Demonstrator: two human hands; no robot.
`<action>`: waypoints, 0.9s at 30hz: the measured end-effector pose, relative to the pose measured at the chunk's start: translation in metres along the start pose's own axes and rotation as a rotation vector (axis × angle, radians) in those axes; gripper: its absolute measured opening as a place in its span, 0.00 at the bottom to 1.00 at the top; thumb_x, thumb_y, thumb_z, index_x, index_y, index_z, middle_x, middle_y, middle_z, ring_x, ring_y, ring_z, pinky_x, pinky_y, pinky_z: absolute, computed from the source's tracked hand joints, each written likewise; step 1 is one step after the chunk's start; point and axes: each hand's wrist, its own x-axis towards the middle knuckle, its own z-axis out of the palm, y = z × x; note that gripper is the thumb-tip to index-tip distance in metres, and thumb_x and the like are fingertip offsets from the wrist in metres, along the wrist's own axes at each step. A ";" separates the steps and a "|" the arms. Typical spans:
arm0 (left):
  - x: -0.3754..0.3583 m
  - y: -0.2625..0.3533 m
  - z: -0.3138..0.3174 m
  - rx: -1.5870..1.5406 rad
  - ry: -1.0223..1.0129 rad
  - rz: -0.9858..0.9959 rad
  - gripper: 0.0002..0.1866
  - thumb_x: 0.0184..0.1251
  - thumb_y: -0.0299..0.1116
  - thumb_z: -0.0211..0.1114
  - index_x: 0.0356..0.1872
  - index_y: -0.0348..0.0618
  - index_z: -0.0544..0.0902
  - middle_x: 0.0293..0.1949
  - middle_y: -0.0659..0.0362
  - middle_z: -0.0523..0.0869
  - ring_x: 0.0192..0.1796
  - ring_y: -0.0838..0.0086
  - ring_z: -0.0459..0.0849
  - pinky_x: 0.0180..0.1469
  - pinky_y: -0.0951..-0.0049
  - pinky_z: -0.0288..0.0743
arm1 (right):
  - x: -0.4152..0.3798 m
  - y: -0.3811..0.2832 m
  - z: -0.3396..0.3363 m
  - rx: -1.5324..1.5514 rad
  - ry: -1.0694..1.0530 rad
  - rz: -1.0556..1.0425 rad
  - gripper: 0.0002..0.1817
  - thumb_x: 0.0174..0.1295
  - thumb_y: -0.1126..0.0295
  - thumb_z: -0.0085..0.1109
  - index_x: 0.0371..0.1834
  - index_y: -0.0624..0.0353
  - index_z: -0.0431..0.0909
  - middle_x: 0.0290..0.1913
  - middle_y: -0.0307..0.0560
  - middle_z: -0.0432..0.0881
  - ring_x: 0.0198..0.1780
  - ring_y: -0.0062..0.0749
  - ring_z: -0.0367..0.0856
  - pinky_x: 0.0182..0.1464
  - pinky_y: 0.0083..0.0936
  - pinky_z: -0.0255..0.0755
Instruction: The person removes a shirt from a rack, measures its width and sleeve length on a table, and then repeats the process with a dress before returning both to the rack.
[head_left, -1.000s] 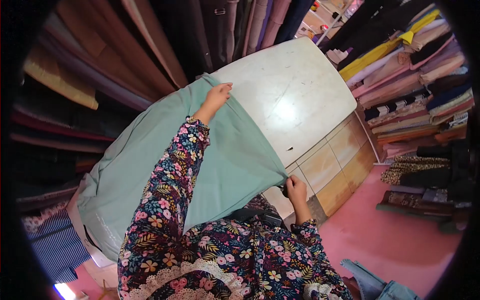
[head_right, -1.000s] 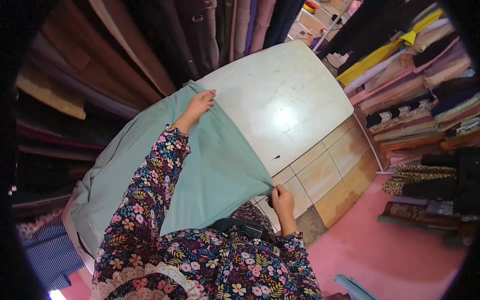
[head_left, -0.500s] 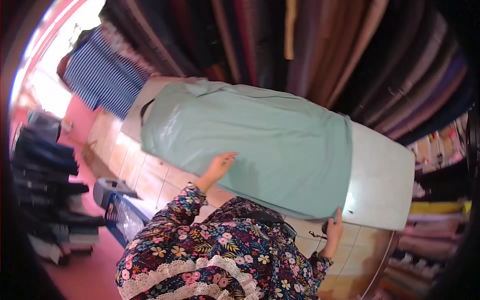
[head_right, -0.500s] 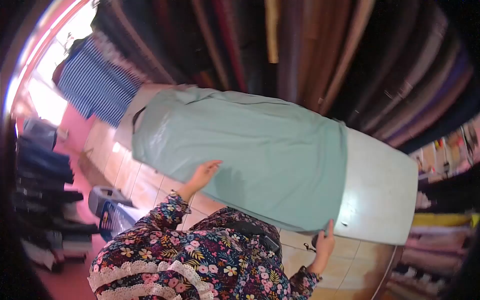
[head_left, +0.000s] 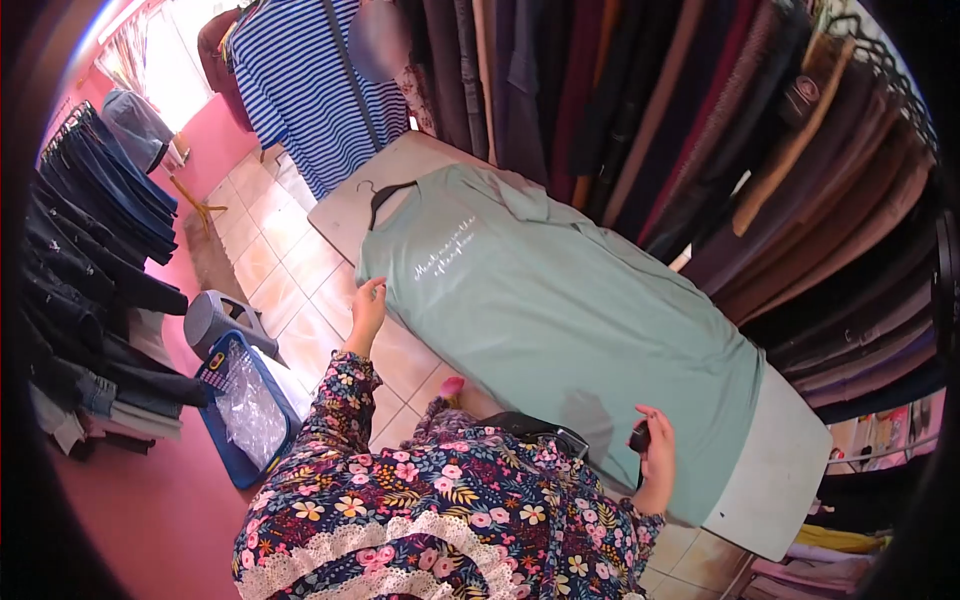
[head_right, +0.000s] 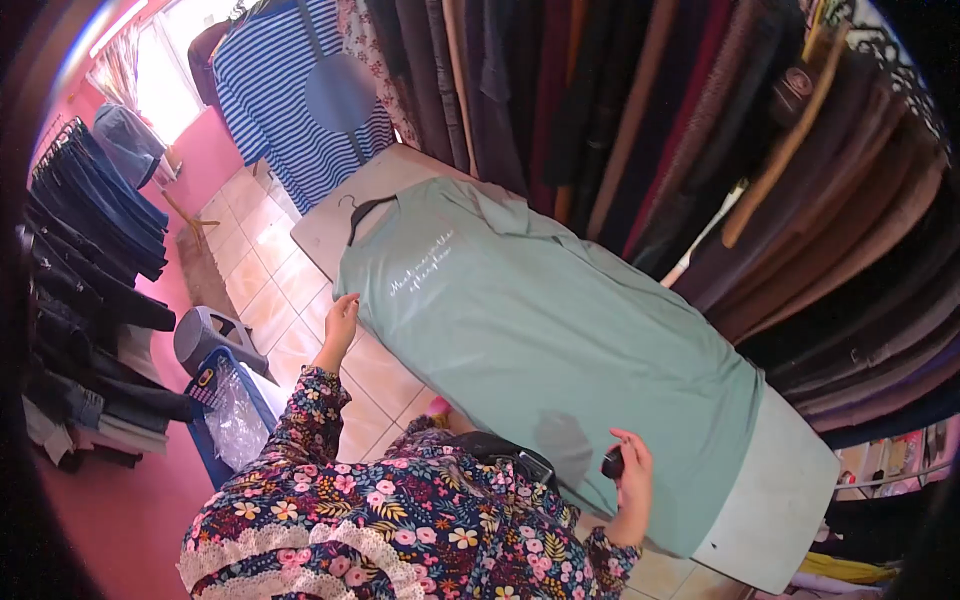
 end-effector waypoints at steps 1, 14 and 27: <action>0.026 -0.020 0.003 -0.009 0.006 0.005 0.14 0.66 0.35 0.57 0.51 0.44 0.80 0.42 0.51 0.83 0.46 0.62 0.81 0.49 0.67 0.73 | 0.017 0.004 0.024 -0.002 -0.002 -0.012 0.18 0.69 0.58 0.47 0.47 0.61 0.77 0.27 0.38 0.73 0.22 0.21 0.73 0.19 0.17 0.66; 0.068 0.083 0.064 0.266 -0.161 0.529 0.13 0.60 0.31 0.59 0.46 0.45 0.83 0.48 0.50 0.79 0.50 0.57 0.79 0.51 0.60 0.74 | 0.007 0.051 -0.056 -0.458 0.899 -0.452 0.12 0.63 0.66 0.56 0.35 0.66 0.77 0.29 0.43 0.80 0.30 0.23 0.73 0.35 0.24 0.70; -0.001 0.332 0.191 0.175 -0.699 0.857 0.16 0.60 0.40 0.62 0.47 0.48 0.80 0.37 0.49 0.84 0.42 0.52 0.82 0.45 0.57 0.75 | -0.062 0.030 -0.083 -0.744 1.084 -0.344 0.11 0.60 0.66 0.54 0.32 0.64 0.77 0.28 0.55 0.80 0.28 0.46 0.78 0.34 0.34 0.72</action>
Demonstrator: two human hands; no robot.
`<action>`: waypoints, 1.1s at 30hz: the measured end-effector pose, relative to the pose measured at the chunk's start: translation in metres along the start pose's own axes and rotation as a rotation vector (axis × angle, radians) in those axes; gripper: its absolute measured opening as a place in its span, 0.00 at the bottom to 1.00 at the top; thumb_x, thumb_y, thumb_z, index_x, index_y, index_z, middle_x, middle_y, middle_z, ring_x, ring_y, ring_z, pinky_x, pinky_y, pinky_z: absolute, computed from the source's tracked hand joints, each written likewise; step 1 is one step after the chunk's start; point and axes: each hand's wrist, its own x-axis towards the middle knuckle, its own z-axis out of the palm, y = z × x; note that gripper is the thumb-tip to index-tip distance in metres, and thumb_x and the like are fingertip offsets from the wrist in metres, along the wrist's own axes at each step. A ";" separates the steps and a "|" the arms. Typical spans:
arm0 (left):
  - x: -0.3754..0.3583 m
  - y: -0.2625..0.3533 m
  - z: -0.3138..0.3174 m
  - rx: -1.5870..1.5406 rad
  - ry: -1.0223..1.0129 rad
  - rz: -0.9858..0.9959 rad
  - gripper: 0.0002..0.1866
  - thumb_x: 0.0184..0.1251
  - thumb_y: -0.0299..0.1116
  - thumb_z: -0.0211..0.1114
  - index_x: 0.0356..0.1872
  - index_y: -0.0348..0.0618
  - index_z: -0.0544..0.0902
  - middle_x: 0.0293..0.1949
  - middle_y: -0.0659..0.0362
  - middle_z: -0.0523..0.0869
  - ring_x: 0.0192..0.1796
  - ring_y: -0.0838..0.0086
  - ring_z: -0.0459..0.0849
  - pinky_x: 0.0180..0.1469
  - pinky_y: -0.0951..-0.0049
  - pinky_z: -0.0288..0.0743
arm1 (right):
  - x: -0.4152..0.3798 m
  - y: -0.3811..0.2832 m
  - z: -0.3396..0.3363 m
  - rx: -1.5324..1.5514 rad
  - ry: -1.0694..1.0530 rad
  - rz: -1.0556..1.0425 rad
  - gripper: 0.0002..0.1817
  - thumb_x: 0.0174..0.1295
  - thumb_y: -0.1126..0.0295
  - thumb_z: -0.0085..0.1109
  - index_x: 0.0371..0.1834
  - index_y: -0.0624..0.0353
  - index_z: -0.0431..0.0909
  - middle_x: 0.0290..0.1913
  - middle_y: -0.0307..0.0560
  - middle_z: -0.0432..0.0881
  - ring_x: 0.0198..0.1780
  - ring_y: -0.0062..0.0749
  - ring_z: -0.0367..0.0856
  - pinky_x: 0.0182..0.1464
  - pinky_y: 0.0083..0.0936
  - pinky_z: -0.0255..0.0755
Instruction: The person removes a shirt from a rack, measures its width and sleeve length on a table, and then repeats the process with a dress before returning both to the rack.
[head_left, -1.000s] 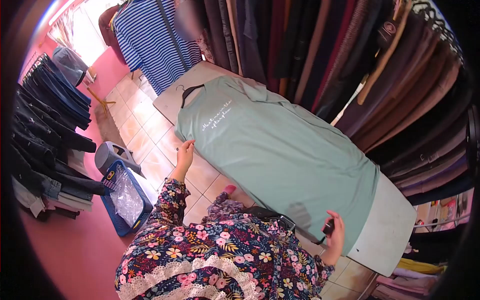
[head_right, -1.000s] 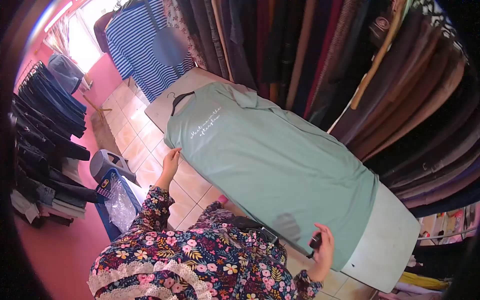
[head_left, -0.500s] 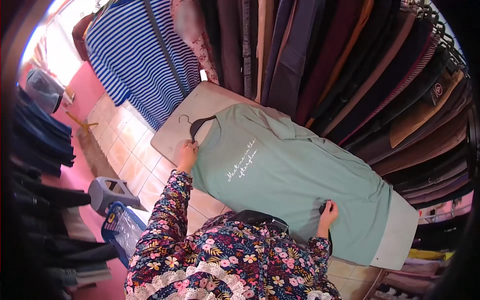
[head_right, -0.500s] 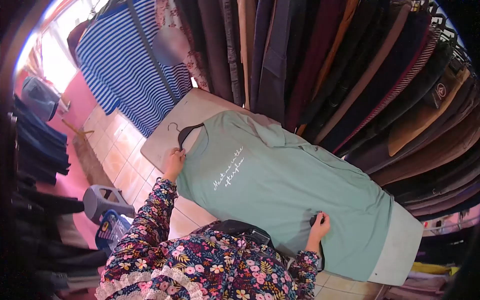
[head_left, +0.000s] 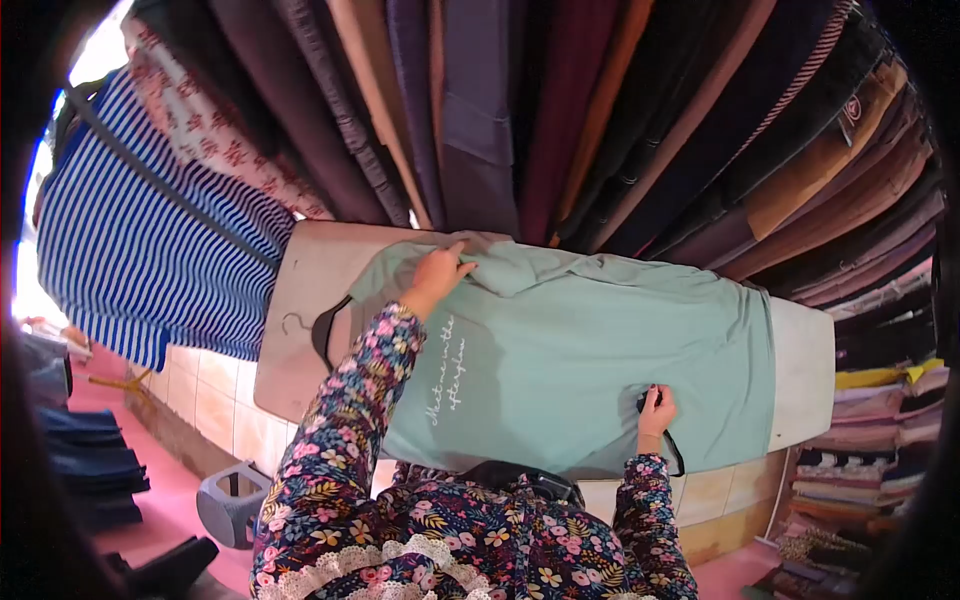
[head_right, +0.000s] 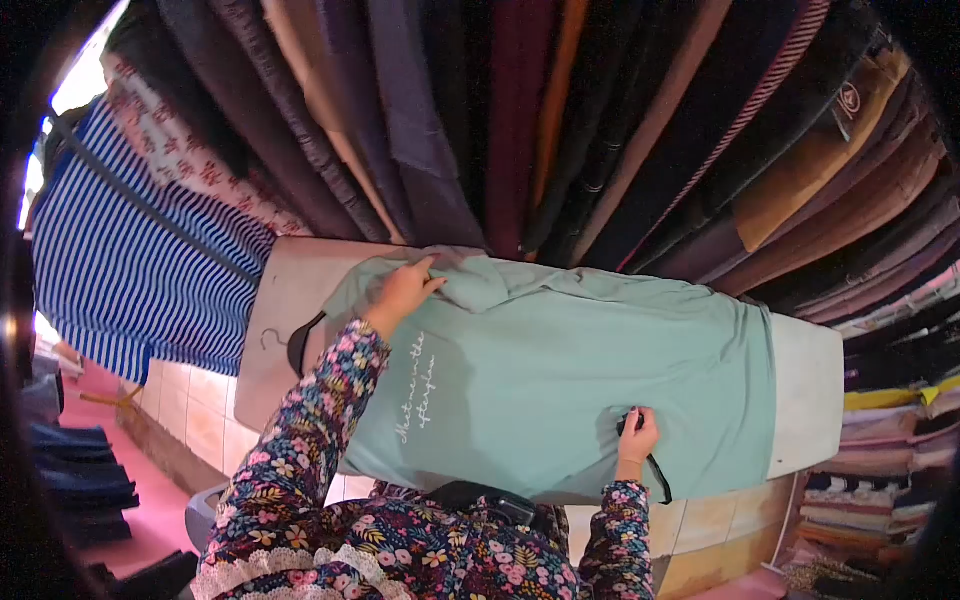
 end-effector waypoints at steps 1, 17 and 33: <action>0.021 0.004 0.009 0.124 -0.111 0.040 0.17 0.60 0.41 0.61 0.48 0.49 0.80 0.36 0.49 0.85 0.41 0.52 0.82 0.46 0.57 0.75 | -0.001 -0.002 -0.001 0.013 -0.001 0.017 0.11 0.60 0.65 0.54 0.32 0.64 0.77 0.27 0.56 0.80 0.28 0.48 0.79 0.34 0.35 0.72; 0.079 -0.023 0.043 0.170 -0.033 0.014 0.18 0.67 0.42 0.51 0.40 0.37 0.82 0.38 0.44 0.84 0.45 0.52 0.81 0.47 0.58 0.73 | 0.003 -0.006 -0.009 -0.060 0.012 -0.026 0.09 0.57 0.67 0.55 0.28 0.62 0.76 0.24 0.52 0.78 0.25 0.46 0.77 0.30 0.35 0.70; -0.177 -0.159 -0.043 0.323 0.160 -0.416 0.24 0.69 0.43 0.51 0.64 0.51 0.70 0.73 0.58 0.53 0.74 0.50 0.47 0.64 0.31 0.45 | 0.025 0.003 0.006 -0.039 -0.073 0.019 0.15 0.64 0.60 0.54 0.33 0.65 0.77 0.24 0.49 0.78 0.25 0.34 0.74 0.31 0.31 0.69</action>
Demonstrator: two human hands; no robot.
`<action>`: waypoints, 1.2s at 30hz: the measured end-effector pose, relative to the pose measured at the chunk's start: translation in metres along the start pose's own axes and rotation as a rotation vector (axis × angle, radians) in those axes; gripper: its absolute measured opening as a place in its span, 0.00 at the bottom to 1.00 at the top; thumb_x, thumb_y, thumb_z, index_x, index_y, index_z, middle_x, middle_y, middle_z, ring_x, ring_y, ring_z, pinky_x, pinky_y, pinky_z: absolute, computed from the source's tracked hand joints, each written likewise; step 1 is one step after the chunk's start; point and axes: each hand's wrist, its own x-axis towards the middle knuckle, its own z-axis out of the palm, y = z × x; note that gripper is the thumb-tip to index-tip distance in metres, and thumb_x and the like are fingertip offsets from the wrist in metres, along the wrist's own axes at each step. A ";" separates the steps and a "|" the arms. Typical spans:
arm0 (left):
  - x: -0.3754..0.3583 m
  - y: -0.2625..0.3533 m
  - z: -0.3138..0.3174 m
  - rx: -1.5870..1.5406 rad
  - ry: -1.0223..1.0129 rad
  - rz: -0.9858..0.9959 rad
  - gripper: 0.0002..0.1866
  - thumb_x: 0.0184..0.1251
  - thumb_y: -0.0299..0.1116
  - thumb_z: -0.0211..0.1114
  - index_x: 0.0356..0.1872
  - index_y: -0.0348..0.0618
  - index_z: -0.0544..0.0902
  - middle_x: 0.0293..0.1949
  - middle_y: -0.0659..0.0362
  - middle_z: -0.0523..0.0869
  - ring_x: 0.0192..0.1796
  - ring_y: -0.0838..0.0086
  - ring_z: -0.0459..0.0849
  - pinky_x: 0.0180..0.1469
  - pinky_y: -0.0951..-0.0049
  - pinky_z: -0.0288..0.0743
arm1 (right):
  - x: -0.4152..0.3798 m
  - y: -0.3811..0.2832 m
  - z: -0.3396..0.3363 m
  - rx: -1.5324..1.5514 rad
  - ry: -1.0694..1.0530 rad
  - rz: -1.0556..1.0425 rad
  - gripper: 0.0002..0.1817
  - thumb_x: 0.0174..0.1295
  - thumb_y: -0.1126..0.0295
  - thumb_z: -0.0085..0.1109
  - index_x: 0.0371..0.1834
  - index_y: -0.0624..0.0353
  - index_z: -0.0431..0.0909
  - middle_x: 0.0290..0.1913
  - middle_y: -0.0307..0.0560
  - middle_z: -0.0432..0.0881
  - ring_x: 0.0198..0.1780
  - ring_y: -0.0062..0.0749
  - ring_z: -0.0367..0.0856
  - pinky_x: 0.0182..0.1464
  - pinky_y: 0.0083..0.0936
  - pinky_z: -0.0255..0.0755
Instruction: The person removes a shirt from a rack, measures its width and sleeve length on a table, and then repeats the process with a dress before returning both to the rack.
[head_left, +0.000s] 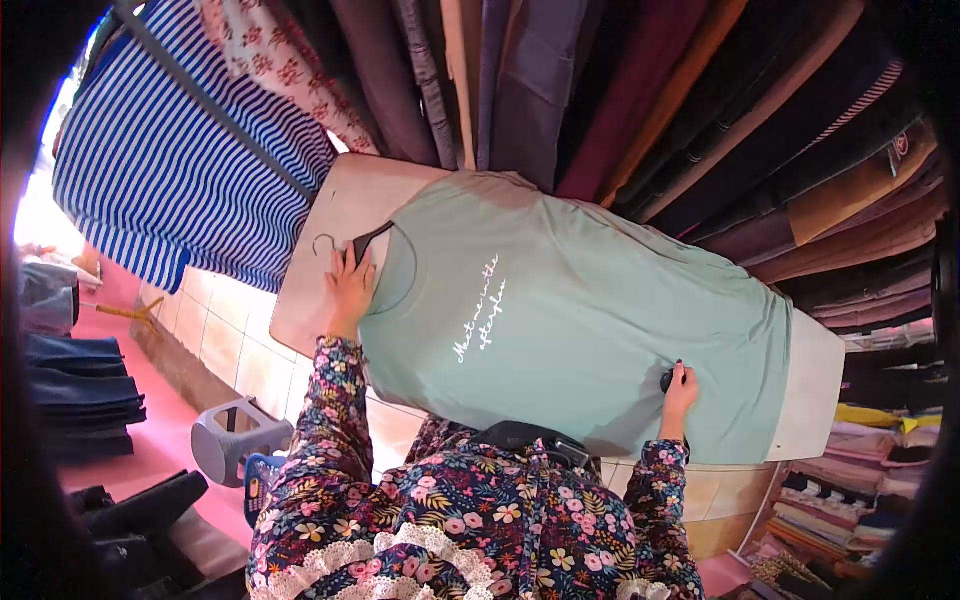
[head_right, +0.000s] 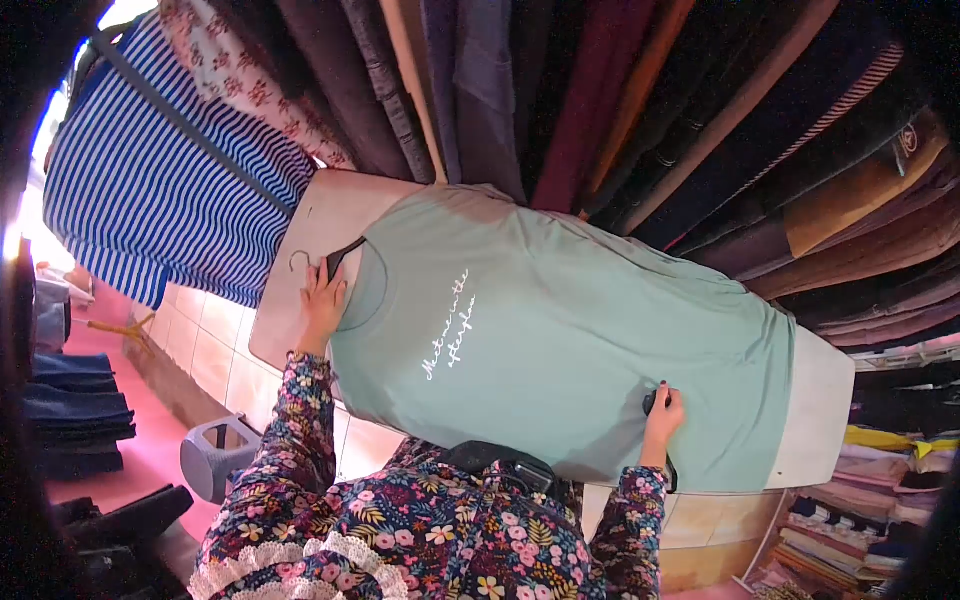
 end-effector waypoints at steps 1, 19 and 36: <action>0.002 0.001 -0.003 -0.008 -0.004 -0.003 0.24 0.69 0.43 0.51 0.64 0.51 0.70 0.73 0.58 0.53 0.74 0.50 0.47 0.64 0.31 0.45 | 0.000 0.002 0.001 0.079 -0.072 0.122 0.16 0.64 0.60 0.54 0.32 0.65 0.77 0.26 0.47 0.79 0.25 0.33 0.73 0.31 0.31 0.68; -0.089 0.050 -0.029 0.239 -0.131 -0.110 0.31 0.68 0.45 0.53 0.69 0.47 0.60 0.72 0.56 0.56 0.74 0.51 0.46 0.65 0.36 0.48 | -0.055 -0.064 0.000 1.017 -0.917 0.608 0.11 0.64 0.69 0.56 0.48 0.58 0.74 0.34 0.37 0.77 0.32 0.17 0.76 0.22 0.12 0.60; -0.124 0.170 -0.035 -1.495 -0.839 -0.354 0.11 0.68 0.36 0.60 0.44 0.41 0.82 0.36 0.65 0.81 0.37 0.81 0.78 0.41 0.78 0.77 | -0.108 -0.246 0.054 0.320 -0.783 -0.666 0.17 0.53 0.73 0.63 0.47 0.56 0.74 0.41 0.49 0.81 0.40 0.43 0.82 0.39 0.32 0.75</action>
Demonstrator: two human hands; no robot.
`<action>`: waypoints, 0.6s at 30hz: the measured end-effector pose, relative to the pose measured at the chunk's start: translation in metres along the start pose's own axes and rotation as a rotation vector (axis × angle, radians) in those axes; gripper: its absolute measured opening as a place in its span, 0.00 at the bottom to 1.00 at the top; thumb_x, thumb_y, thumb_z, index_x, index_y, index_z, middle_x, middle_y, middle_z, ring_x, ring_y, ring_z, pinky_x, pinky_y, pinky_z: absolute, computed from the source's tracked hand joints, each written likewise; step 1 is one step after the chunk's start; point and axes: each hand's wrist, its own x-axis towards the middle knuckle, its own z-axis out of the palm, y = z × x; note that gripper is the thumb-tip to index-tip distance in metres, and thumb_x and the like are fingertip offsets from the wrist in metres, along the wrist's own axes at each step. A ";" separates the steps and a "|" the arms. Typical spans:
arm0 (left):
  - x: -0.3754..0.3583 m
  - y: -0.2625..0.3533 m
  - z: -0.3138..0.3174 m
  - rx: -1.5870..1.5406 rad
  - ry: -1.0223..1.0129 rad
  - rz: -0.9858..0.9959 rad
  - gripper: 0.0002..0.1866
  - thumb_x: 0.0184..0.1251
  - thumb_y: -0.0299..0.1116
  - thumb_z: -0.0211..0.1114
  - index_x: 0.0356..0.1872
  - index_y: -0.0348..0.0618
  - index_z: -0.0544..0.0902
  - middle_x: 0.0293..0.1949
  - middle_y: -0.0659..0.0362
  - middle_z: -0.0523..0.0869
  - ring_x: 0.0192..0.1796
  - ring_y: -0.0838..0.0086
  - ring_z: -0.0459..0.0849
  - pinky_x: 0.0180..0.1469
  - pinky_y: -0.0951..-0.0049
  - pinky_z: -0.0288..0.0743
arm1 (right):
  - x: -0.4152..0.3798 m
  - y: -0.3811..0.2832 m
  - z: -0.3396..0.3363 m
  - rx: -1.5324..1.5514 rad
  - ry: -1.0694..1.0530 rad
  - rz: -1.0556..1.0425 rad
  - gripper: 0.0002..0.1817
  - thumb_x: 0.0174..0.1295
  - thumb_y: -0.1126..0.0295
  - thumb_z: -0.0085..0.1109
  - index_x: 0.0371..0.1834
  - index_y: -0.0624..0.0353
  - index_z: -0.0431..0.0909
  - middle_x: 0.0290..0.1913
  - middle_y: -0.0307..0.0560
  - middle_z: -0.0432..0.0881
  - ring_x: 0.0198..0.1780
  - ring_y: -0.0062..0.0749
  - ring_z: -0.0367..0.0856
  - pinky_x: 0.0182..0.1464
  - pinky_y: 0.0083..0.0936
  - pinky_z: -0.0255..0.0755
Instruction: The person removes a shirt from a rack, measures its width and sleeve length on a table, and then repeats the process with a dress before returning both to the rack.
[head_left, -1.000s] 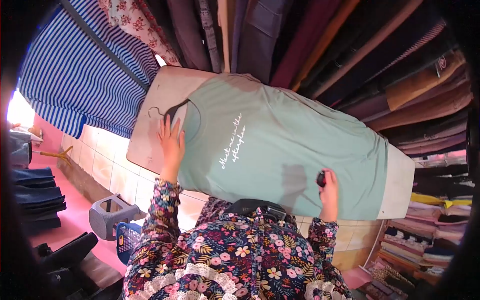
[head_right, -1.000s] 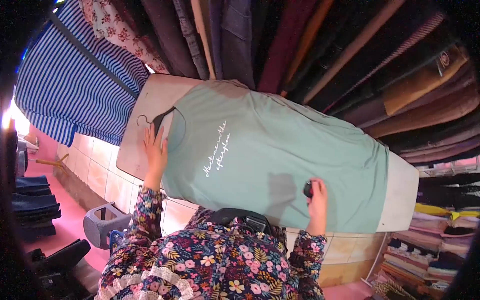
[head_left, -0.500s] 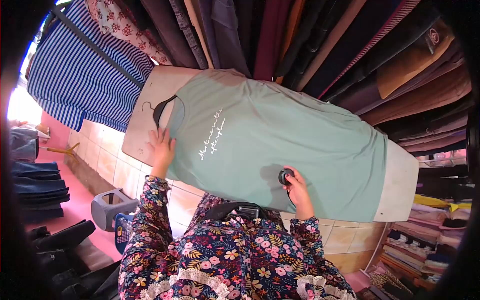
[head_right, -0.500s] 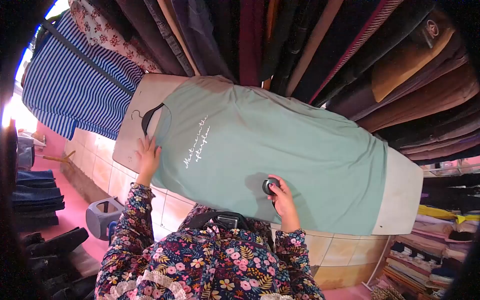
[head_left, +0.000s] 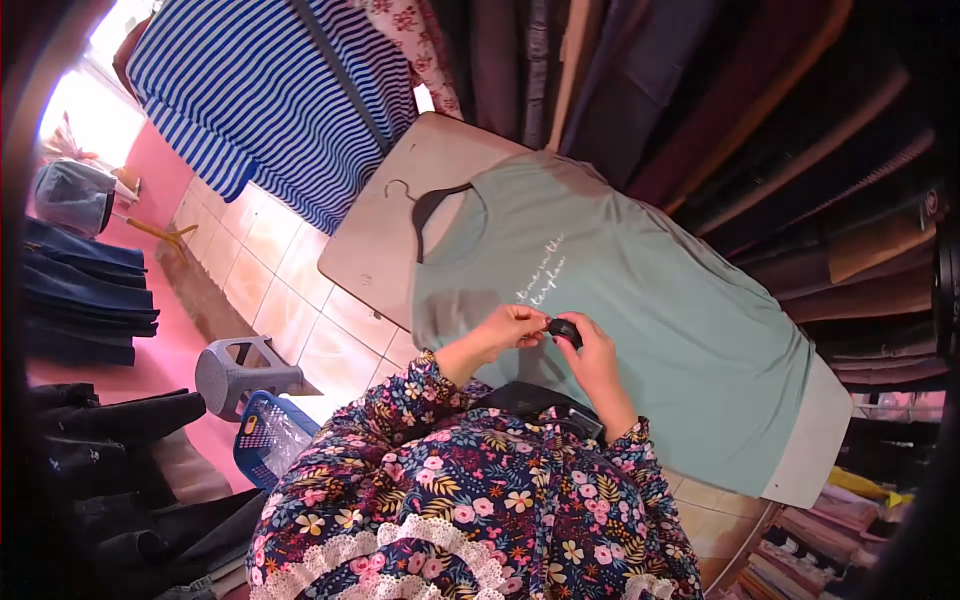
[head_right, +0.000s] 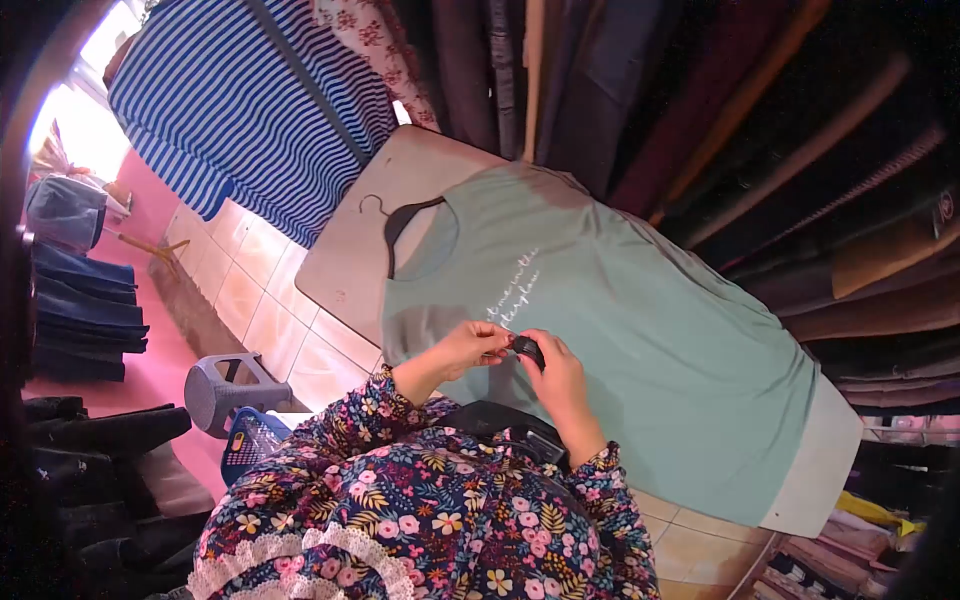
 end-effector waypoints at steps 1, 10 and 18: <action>0.001 0.001 -0.012 -0.047 0.002 0.004 0.11 0.68 0.37 0.60 0.42 0.41 0.83 0.35 0.65 0.82 0.34 0.81 0.78 0.39 0.79 0.76 | 0.008 -0.006 0.005 -0.037 -0.024 0.015 0.17 0.52 0.74 0.64 0.46 0.56 0.75 0.41 0.50 0.81 0.41 0.47 0.81 0.41 0.32 0.75; 0.019 0.042 -0.131 0.781 0.620 0.448 0.06 0.57 0.30 0.67 0.33 0.40 0.85 0.28 0.56 0.87 0.30 0.74 0.84 0.35 0.73 0.75 | 0.056 0.003 0.055 -0.166 0.007 0.092 0.16 0.52 0.70 0.64 0.45 0.51 0.75 0.39 0.49 0.81 0.39 0.50 0.80 0.38 0.39 0.75; 0.034 0.040 -0.152 1.194 0.921 0.631 0.04 0.54 0.33 0.67 0.28 0.47 0.84 0.29 0.62 0.84 0.40 0.66 0.79 0.39 0.64 0.73 | 0.073 0.013 0.085 -0.236 -0.003 0.157 0.16 0.52 0.71 0.64 0.45 0.50 0.75 0.39 0.48 0.81 0.40 0.50 0.80 0.39 0.40 0.75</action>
